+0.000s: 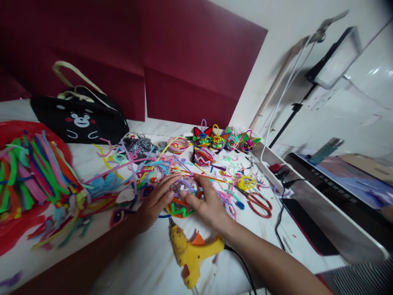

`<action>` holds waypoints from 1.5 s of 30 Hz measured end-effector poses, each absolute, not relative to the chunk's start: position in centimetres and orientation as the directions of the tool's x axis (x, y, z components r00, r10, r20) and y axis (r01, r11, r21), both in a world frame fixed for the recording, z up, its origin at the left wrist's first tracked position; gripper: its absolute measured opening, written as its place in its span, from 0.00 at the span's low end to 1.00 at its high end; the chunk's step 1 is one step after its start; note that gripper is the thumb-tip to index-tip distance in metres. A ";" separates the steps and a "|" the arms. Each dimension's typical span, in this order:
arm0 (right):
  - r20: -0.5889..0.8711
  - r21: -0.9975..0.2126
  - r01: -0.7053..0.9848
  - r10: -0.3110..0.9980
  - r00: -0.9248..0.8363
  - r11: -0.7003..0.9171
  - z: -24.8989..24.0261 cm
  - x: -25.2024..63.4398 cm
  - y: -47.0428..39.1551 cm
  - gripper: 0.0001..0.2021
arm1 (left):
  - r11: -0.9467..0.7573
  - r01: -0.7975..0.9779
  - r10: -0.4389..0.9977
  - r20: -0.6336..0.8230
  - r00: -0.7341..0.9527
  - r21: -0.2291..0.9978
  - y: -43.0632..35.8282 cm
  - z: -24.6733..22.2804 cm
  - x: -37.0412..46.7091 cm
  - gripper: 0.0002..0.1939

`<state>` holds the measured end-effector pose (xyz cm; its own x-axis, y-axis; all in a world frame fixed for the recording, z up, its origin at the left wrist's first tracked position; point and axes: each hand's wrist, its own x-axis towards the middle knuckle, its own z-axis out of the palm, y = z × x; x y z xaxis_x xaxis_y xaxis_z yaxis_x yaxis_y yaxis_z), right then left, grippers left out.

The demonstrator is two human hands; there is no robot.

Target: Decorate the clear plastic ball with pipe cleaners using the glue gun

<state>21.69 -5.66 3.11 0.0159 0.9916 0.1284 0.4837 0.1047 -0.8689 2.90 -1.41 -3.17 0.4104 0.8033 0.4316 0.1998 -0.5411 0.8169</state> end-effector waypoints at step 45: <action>0.137 -0.958 0.251 0.990 -0.026 0.139 0.7 23.5 -6.1 0.31 | 0.197 -0.168 0.871 -0.094 0.483 0.966 -1.0 -2.2 2.8 0.40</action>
<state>23.53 -6.11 0.72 -0.0261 0.9903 0.1366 0.2506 0.1388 -0.9581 2.84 -0.98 -2.24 0.4827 0.8708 -0.0937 -0.1677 0.1969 0.9660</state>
